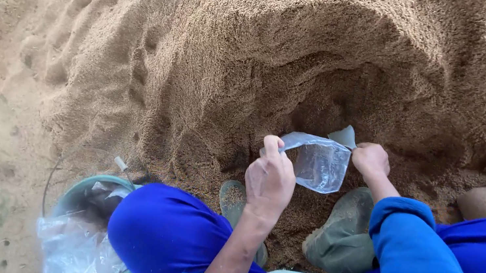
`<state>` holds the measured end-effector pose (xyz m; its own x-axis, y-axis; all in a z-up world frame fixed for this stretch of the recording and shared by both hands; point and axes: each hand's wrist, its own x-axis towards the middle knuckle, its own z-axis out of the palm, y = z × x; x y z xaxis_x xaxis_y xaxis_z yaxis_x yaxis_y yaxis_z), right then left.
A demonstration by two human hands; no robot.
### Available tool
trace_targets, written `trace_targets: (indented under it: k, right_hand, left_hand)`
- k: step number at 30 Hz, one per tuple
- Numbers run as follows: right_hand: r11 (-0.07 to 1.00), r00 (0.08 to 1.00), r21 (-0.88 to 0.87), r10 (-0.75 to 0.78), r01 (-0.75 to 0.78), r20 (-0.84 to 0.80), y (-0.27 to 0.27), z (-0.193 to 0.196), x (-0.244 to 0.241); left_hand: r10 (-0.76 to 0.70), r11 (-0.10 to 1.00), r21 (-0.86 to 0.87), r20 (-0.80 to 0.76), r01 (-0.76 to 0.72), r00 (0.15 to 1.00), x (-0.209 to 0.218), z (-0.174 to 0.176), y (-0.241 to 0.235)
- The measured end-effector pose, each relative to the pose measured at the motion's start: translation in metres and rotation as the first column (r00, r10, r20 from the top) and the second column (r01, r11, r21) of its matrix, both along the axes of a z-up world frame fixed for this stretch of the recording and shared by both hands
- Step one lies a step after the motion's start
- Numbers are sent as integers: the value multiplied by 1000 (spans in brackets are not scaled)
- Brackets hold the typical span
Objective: Scooping grain from a large pile into small plastic bags using a hand scoop.
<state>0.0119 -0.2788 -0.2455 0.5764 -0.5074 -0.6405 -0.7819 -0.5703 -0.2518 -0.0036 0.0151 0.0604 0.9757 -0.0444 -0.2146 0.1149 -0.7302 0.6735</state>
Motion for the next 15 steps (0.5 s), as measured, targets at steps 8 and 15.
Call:
trace_targets:
  k: [8,15]
  right_hand:
    - [989,984,147,-38,13,172,28,-15,61]
    - [918,875,396,-217,32,432,10,-10,45]
  left_hand:
    - [-136,963,242,63,117,989,2,-22,1]
    - [-142,984,126,117,127,983,7,-34,3]
